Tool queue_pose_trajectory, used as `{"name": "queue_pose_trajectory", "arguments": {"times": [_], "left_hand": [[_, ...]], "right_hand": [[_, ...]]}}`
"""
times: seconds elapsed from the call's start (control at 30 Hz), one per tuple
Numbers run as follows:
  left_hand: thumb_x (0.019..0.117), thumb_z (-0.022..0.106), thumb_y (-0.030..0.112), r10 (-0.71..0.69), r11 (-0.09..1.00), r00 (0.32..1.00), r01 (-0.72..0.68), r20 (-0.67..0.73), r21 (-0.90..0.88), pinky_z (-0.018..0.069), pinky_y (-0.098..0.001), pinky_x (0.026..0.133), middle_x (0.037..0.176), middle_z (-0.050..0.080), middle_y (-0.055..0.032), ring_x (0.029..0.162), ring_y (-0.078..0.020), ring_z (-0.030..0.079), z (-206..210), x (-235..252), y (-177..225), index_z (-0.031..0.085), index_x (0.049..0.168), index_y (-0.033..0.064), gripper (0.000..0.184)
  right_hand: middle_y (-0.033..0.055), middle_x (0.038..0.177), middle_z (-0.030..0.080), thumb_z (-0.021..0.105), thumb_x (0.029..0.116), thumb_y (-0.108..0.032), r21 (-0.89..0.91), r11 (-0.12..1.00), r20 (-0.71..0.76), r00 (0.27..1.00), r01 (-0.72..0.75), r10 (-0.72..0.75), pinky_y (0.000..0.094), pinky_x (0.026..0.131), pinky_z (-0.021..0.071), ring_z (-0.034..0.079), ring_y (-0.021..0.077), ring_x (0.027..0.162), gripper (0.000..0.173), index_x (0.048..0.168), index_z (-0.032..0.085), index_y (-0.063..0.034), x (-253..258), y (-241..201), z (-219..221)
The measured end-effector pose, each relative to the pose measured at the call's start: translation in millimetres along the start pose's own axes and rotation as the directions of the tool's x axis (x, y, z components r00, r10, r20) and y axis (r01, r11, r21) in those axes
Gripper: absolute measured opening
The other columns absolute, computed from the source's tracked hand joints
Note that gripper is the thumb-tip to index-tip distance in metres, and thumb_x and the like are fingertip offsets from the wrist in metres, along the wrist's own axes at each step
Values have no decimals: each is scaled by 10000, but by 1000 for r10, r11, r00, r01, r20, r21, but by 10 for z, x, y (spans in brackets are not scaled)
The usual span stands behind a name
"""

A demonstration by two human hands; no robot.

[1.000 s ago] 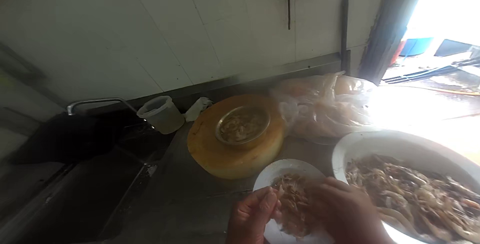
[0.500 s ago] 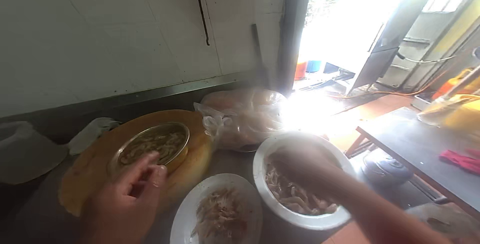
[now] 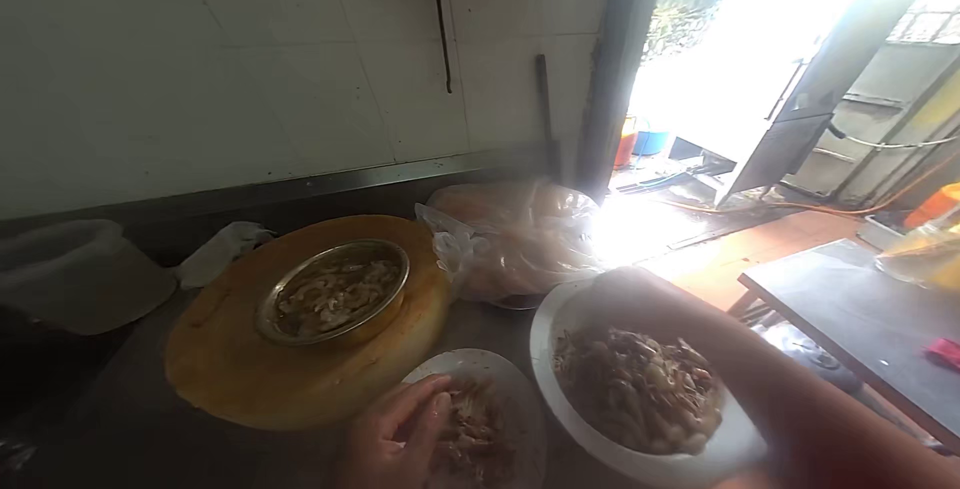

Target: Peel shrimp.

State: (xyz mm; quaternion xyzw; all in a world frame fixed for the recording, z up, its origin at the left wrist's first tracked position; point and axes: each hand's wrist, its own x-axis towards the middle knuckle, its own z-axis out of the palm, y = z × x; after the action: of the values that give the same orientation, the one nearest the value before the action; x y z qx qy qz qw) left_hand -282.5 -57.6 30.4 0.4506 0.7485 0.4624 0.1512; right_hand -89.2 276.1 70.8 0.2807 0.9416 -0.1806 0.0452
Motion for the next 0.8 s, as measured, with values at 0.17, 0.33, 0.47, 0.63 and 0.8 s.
{"name": "queue_pose_trajectory", "arguments": {"times": [0.17, 0.33, 0.47, 0.63, 0.8], "left_hand": [[1020, 632, 265, 126, 974, 992, -125, -10, -190, 641, -309, 765, 1129, 728, -8, 919, -120, 718, 110, 58, 191, 734, 1245, 129, 282], [981, 704, 272, 137, 941, 990, -134, -14, -310, 642, -285, 766, 1120, 727, -5, 893, -112, 716, 302, 73, 332, 729, 1237, 92, 314], [974, 707, 214, 114, 955, 989, -135, -96, -263, 638, -256, 750, 1006, 747, 7, 853, -95, 720, 246, -19, 243, 780, 1105, 113, 181], [978, 673, 374, 112, 988, 987, -98, -119, 122, 604, -228, 755, 1012, 732, 113, 896, -4, 685, 217, -112, -15, 803, 1022, 270, 172], [965, 652, 465, -48, 973, 994, 23, 103, 230, 582, -315, 854, 1351, 642, 6, 1011, -98, 666, 167, -112, -76, 650, 1395, 203, 503]], "right_hand": [[10, 911, 749, 658, 1010, -211, 538, 814, -22, 969, 218, -245, 344, 709, 648, 726, 143, 759, 130, 1073, 757, -155, -356, -512, -86], [-32, 967, 737, 642, 1029, -326, 632, 704, -47, 923, 324, -383, 280, 738, 629, 712, 99, 821, 199, 1119, 747, -183, -492, -1102, 266], [-10, 933, 744, 648, 1028, -315, 716, 613, -102, 919, 334, -381, 291, 734, 635, 720, 119, 801, 219, 1101, 755, -139, -504, -1231, 503], [33, 1009, 741, 613, 1048, -282, 788, 501, -168, 908, 358, -385, 349, 789, 649, 734, 170, 878, 236, 1122, 716, -83, -522, -1239, 669], [-47, 1015, 723, 604, 1035, -296, 584, 737, -141, 936, 341, -322, 279, 785, 624, 708, 66, 884, 186, 1136, 707, -177, -557, -1286, 713]]}}
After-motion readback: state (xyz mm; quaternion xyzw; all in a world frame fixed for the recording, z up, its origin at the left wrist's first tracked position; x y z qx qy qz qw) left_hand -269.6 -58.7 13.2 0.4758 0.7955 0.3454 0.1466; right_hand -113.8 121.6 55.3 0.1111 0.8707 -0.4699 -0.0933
